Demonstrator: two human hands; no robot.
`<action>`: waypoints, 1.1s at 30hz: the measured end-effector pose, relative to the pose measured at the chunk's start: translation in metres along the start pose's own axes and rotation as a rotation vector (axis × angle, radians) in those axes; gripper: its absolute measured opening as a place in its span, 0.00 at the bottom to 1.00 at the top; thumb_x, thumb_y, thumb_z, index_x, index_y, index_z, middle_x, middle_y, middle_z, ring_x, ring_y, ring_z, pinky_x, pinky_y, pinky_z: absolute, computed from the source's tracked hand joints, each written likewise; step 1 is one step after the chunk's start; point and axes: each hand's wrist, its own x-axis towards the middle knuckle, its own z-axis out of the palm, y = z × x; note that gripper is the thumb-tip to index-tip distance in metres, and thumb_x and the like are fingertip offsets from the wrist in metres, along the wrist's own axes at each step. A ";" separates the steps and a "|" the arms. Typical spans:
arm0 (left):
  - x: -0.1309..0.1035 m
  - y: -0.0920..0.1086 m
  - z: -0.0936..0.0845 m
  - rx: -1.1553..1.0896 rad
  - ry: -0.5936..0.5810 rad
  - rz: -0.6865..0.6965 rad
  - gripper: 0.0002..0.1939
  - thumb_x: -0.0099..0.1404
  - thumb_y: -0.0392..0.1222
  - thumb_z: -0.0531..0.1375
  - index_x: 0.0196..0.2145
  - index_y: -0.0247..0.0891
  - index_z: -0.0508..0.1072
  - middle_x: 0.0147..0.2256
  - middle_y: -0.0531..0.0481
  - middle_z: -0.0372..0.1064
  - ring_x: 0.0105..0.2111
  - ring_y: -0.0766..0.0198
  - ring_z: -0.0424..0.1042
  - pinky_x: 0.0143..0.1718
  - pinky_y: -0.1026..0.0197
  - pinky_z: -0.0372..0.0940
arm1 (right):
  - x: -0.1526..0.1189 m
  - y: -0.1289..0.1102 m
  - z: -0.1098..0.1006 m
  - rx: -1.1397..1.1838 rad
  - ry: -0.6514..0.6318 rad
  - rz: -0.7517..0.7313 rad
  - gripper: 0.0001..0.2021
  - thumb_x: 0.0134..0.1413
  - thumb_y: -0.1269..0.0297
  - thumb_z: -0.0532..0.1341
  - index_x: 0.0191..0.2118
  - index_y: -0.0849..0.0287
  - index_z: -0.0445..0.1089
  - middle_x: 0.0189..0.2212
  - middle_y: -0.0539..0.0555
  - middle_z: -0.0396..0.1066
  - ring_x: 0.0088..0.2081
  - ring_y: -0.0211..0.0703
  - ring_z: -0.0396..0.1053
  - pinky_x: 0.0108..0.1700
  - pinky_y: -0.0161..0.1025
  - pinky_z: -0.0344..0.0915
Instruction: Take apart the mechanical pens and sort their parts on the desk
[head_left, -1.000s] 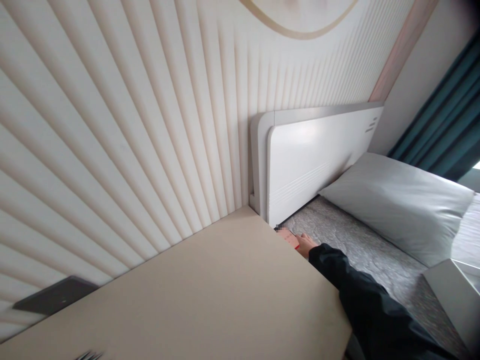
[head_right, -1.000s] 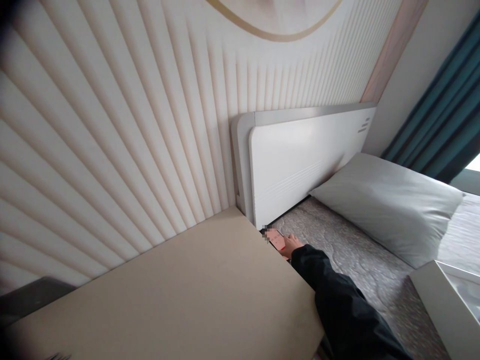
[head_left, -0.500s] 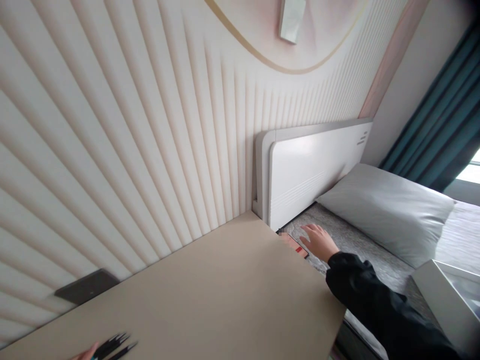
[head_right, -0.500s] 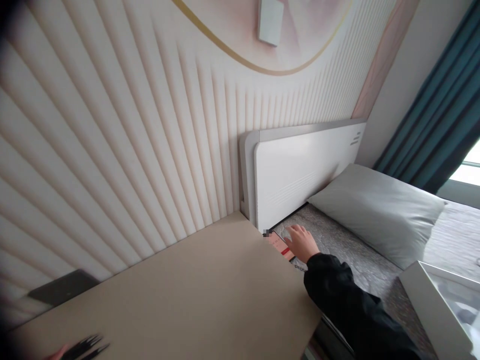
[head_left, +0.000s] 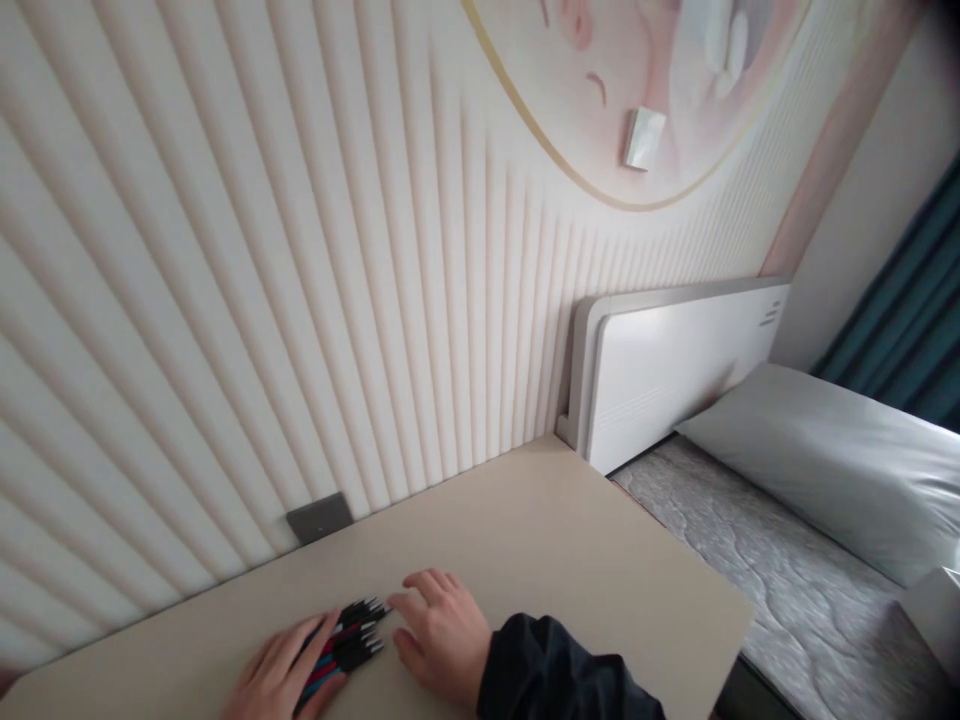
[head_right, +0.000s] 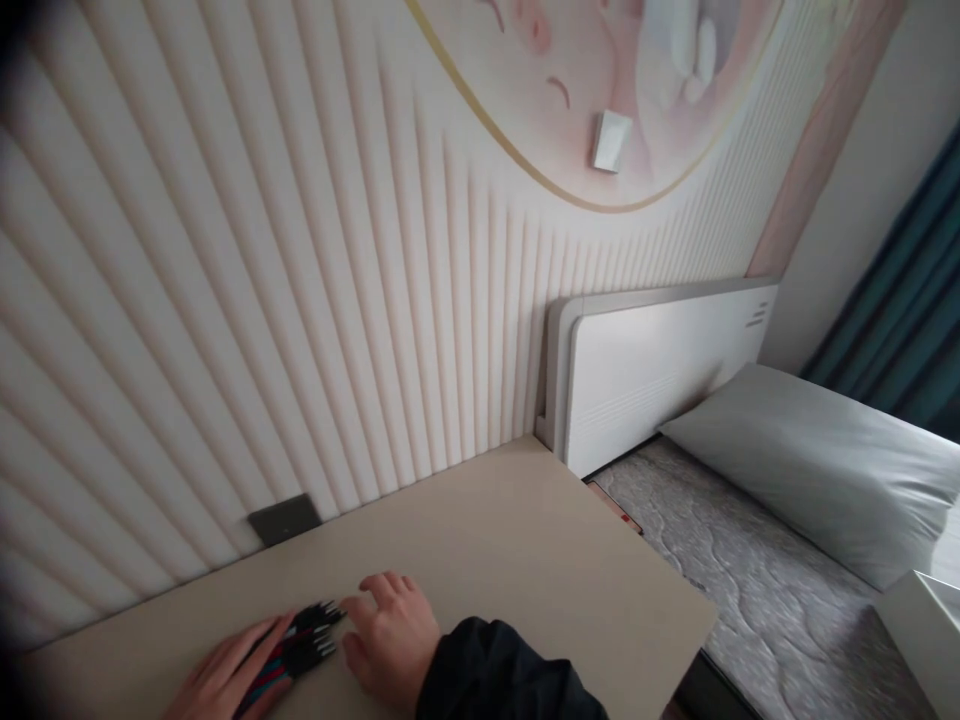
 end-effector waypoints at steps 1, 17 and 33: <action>-0.002 0.001 -0.002 0.003 -0.013 -0.005 0.24 0.62 0.56 0.57 0.55 0.52 0.67 0.47 0.54 0.73 0.45 0.57 0.73 0.46 0.60 0.69 | 0.009 -0.008 0.013 0.013 0.006 0.001 0.20 0.55 0.60 0.59 0.54 0.49 0.63 0.51 0.54 0.66 0.49 0.49 0.64 0.50 0.46 0.63; -0.015 0.020 -0.027 -0.042 -0.147 -0.131 0.24 0.67 0.52 0.53 0.58 0.42 0.63 0.52 0.42 0.67 0.51 0.51 0.67 0.55 0.43 0.58 | 0.010 -0.021 0.060 0.095 -0.029 -0.022 0.04 0.54 0.69 0.61 0.36 0.54 0.69 0.38 0.52 0.67 0.42 0.45 0.65 0.45 0.43 0.62; -0.008 0.047 -0.038 -0.136 -0.045 0.003 0.12 0.67 0.40 0.57 0.48 0.40 0.71 0.51 0.44 0.66 0.55 0.54 0.62 0.59 0.43 0.53 | 0.009 -0.019 0.063 0.073 -0.094 -0.112 0.07 0.63 0.63 0.55 0.35 0.56 0.68 0.33 0.52 0.71 0.37 0.44 0.67 0.41 0.42 0.59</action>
